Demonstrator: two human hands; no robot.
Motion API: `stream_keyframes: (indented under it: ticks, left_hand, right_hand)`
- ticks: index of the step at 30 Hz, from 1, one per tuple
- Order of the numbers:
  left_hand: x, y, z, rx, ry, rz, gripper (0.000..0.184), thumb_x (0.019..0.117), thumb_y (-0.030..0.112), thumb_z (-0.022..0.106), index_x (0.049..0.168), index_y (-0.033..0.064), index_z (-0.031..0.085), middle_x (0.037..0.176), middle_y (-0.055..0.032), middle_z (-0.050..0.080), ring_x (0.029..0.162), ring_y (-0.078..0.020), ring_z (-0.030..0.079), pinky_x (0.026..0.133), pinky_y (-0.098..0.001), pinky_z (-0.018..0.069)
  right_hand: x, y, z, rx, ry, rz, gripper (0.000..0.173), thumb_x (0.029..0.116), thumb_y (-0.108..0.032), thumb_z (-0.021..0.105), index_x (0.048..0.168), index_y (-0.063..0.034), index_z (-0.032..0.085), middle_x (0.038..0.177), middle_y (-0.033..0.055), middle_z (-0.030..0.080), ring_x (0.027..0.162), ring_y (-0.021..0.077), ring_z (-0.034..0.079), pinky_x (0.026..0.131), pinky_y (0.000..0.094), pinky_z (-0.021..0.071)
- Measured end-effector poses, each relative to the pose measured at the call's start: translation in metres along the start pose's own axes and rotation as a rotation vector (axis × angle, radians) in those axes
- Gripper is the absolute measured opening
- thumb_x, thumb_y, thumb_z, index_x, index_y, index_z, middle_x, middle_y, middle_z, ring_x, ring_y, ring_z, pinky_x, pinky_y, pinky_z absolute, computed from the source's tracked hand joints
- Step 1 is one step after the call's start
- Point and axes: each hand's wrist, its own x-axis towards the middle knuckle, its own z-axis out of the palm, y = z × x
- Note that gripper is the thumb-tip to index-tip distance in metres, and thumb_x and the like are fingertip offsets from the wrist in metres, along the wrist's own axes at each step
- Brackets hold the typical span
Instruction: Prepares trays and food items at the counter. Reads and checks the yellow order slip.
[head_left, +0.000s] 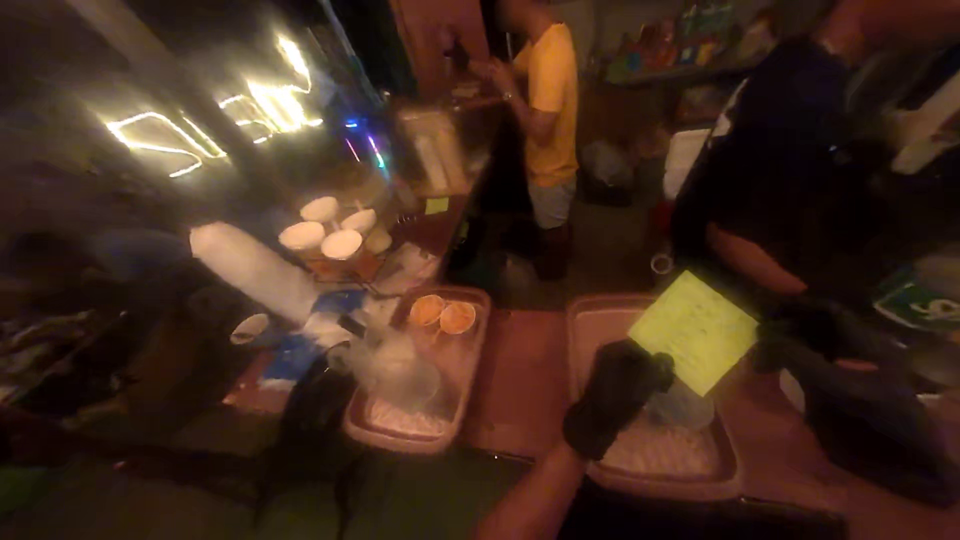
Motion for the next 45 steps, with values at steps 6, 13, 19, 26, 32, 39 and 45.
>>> stream_keyframes:
  ticks: [6, 13, 19, 26, 32, 39, 45]
  left_hand:
    - [-0.004, -0.017, -0.034, 0.198, 0.087, 0.045, 0.022, 0.1017, 0.009, 0.055, 0.11, -0.0041, 0.071, 0.096, -0.007, 0.074, 0.084, -0.0094, 0.069, 0.078, -0.0279, 0.0591]
    - [-0.033, -0.1, -0.095, 0.324, 0.356, -0.119, 0.02, 0.1029, 0.013, 0.057, 0.108, 0.0021, 0.073, 0.1, -0.0071, 0.076, 0.082, -0.0153, 0.071, 0.077, -0.0346, 0.0605]
    - [-0.045, -0.136, -0.09, 0.588, 0.454, -0.298, 0.028, 0.102, 0.022, 0.061, 0.121, 0.0033, 0.068, 0.105, -0.0083, 0.073, 0.093, -0.0144, 0.071, 0.085, -0.0362, 0.0605]
    - [-0.028, -0.17, -0.09, 0.921, 0.336, -0.403, 0.066, 0.0979, 0.057, 0.056, 0.151, 0.0187, 0.05, 0.13, -0.0062, 0.068, 0.115, -0.0189, 0.068, 0.099, -0.0467, 0.0563]
    - [-0.022, -0.016, -0.053, 0.743, 0.237, -0.645, 0.05, 0.1063, 0.027, 0.054, 0.151, 0.0056, 0.048, 0.138, -0.0215, 0.061, 0.127, -0.0356, 0.059, 0.108, -0.0542, 0.0448]
    - [-0.02, -0.095, -0.104, 0.914, 0.308, -0.664, 0.053, 0.1032, 0.039, 0.05, 0.153, 0.0197, 0.05, 0.144, -0.0051, 0.061, 0.131, -0.0244, 0.059, 0.11, -0.0516, 0.0452]
    - [-0.052, -0.145, -0.149, 0.841, 0.509, -0.358, 0.047, 0.1026, 0.045, 0.053, 0.143, 0.0209, 0.059, 0.116, -0.0045, 0.074, 0.102, -0.0182, 0.072, 0.09, -0.0467, 0.0592]
  right_hand:
    - [0.006, 0.021, 0.002, -0.154, 0.073, 0.159, 0.033, 0.0948, -0.006, 0.065, 0.126, 0.0041, 0.058, 0.096, -0.0021, 0.068, 0.077, 0.0012, 0.066, 0.07, 0.0195, 0.0596]
    - [-0.012, 0.096, -0.037, -0.255, 0.407, 0.319, 0.038, 0.1007, -0.015, 0.063, 0.137, -0.0112, 0.053, 0.104, 0.0003, 0.064, 0.071, 0.007, 0.064, 0.062, 0.0273, 0.0598]
    - [-0.037, 0.144, -0.06, -0.299, 0.33, 0.431, 0.024, 0.1019, -0.013, 0.059, 0.123, -0.0074, 0.068, 0.108, 0.0057, 0.071, 0.078, 0.012, 0.066, 0.069, 0.032, 0.0601]
    - [-0.054, 0.19, -0.042, -0.252, 0.301, 0.539, 0.037, 0.1032, -0.015, 0.058, 0.138, -0.0033, 0.061, 0.132, 0.0138, 0.066, 0.113, 0.0172, 0.066, 0.098, 0.036, 0.0561]
    - [-0.068, 0.208, -0.003, -0.202, 0.266, 0.389, 0.043, 0.1023, -0.013, 0.06, 0.142, 0.0024, 0.056, 0.135, 0.0154, 0.064, 0.119, 0.0125, 0.064, 0.102, 0.0271, 0.0524]
    - [-0.069, 0.225, 0.031, -0.208, 0.143, 0.304, 0.045, 0.1007, -0.011, 0.062, 0.144, 0.0006, 0.055, 0.137, 0.0149, 0.063, 0.12, 0.0133, 0.064, 0.103, 0.0277, 0.0519]
    - [-0.065, 0.226, 0.063, -0.194, 0.022, 0.16, 0.05, 0.0998, -0.008, 0.061, 0.145, 0.0086, 0.049, 0.145, 0.0253, 0.055, 0.125, 0.0197, 0.062, 0.104, 0.0281, 0.0514]
